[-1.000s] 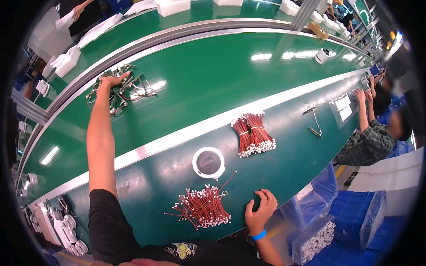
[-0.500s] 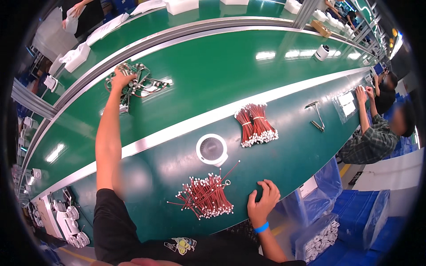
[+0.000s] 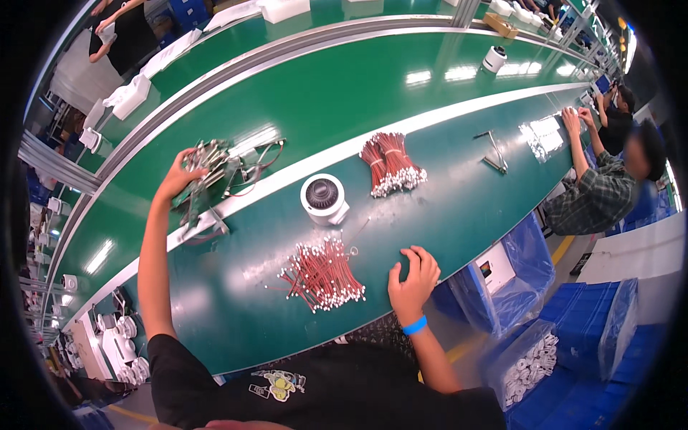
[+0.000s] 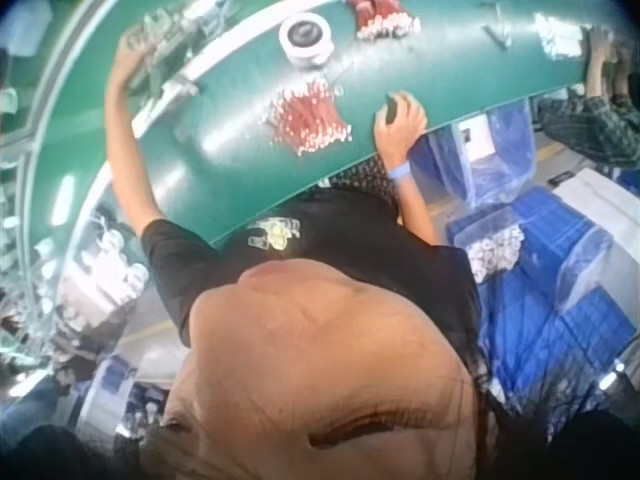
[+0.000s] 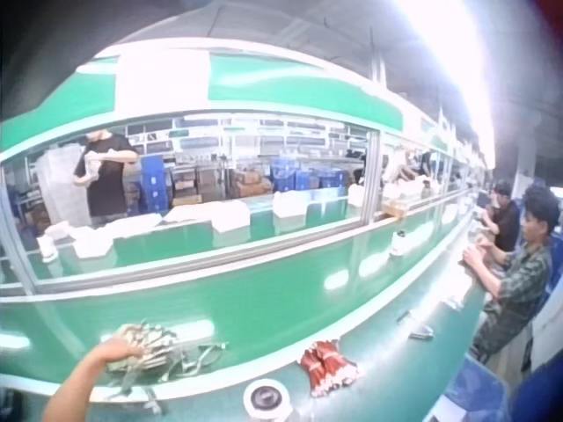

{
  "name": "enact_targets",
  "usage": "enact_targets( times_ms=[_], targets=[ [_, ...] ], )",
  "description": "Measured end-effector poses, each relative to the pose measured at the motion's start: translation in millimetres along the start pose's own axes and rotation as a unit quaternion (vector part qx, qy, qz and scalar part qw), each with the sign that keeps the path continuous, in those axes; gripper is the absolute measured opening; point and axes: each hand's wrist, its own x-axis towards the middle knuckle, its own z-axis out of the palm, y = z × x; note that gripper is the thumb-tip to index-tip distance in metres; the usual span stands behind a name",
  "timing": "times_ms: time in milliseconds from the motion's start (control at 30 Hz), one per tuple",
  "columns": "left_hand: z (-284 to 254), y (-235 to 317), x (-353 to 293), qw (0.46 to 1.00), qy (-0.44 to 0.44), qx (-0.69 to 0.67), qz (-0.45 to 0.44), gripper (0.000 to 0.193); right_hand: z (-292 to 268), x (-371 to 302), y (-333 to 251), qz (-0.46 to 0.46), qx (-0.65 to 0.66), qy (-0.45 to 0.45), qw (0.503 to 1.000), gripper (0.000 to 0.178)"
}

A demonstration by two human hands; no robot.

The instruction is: Assembling light fixtures by connecting wiring to circuit boards and placing them into white plastic housings.

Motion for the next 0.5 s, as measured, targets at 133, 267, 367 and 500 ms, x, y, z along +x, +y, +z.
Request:
enact_targets(
  times_ms=[133, 267, 367, 500],
  targets=[
    [-15.6, -14.1, -117.0, 0.998, 0.001, -0.056, -0.040, 0.073, 1.6, -1.0, 1.4, -0.009, 0.004, 0.000, 1.000, 0.029],
    [8.2, -13.3, -207.9, 0.995, 0.049, -0.060, -0.056, 0.083, 1.9, 1.5, 1.0, -0.020, 0.008, 0.004, 1.000, 0.026],
    [1.4, -17.7, -242.3, 0.995, -0.002, 0.070, -0.070, 0.091, 1.2, 0.0, 3.2, -0.039, 0.009, 0.015, 0.999, 0.026],
    [11.7, 20.9, -236.8, 0.926, 0.074, 0.359, -0.094, 0.073, 0.6, -4.1, 9.1, -0.041, 0.004, 0.024, 0.999, 0.026]
  ],
)
